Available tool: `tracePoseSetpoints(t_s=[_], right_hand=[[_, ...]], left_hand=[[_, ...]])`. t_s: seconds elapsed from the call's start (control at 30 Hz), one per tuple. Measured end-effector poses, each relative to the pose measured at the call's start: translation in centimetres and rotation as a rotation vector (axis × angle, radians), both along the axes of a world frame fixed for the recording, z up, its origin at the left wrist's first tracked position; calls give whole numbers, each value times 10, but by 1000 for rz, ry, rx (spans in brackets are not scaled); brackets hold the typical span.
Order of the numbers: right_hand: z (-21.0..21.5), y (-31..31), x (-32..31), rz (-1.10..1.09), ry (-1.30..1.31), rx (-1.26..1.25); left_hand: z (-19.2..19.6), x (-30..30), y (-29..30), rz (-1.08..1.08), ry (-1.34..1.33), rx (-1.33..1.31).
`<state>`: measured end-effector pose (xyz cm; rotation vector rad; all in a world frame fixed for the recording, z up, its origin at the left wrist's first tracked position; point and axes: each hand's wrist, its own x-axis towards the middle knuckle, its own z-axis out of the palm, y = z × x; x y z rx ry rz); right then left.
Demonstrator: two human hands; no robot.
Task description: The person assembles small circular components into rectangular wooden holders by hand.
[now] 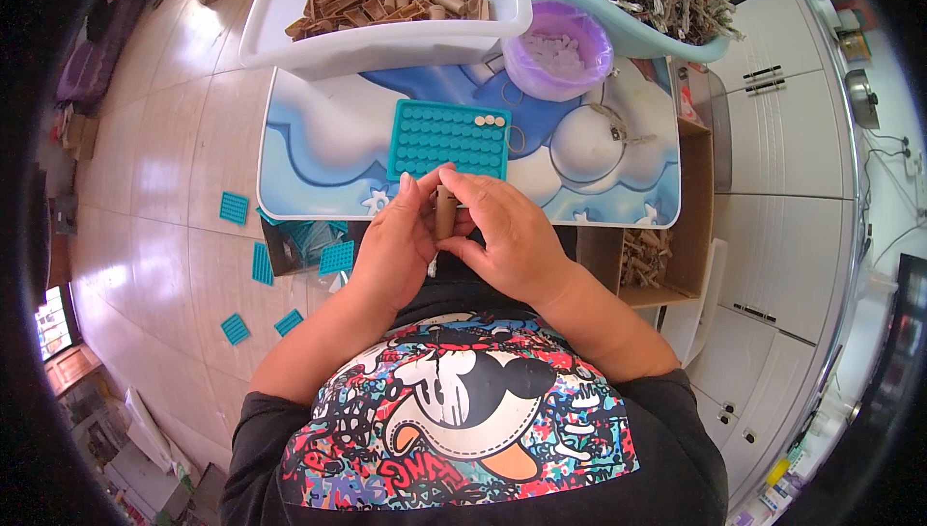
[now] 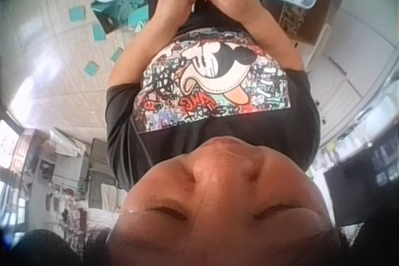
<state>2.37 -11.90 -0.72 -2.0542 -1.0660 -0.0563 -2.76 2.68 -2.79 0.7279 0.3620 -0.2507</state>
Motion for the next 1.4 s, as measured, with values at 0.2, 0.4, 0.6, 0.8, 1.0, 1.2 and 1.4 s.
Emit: tracePoseSetpoints(t_s=[0.2,0.4,0.6,0.8,1.0,1.2,1.4], right_hand=[[-3,-1,0,5,-32,-5],[-9,-2,-1,17,-95,14],[-9,-1,0,8,-100,9],[-4,-12,7,-62,388,203],[-1,-20,12,-30,401,182],[-15,-19,3,-15,822,562],[-21,-13,-1,-14,902,700]], left_hand=[[-2,-2,0,11,-3,-21],[5,-3,1,-4,27,12],[1,-3,-3,-10,6,42],[-3,-8,-6,-3,-221,310],[13,-8,-1,-136,-285,717],[15,-3,0,-56,-396,928],[14,-4,-1,-64,-434,1105]])
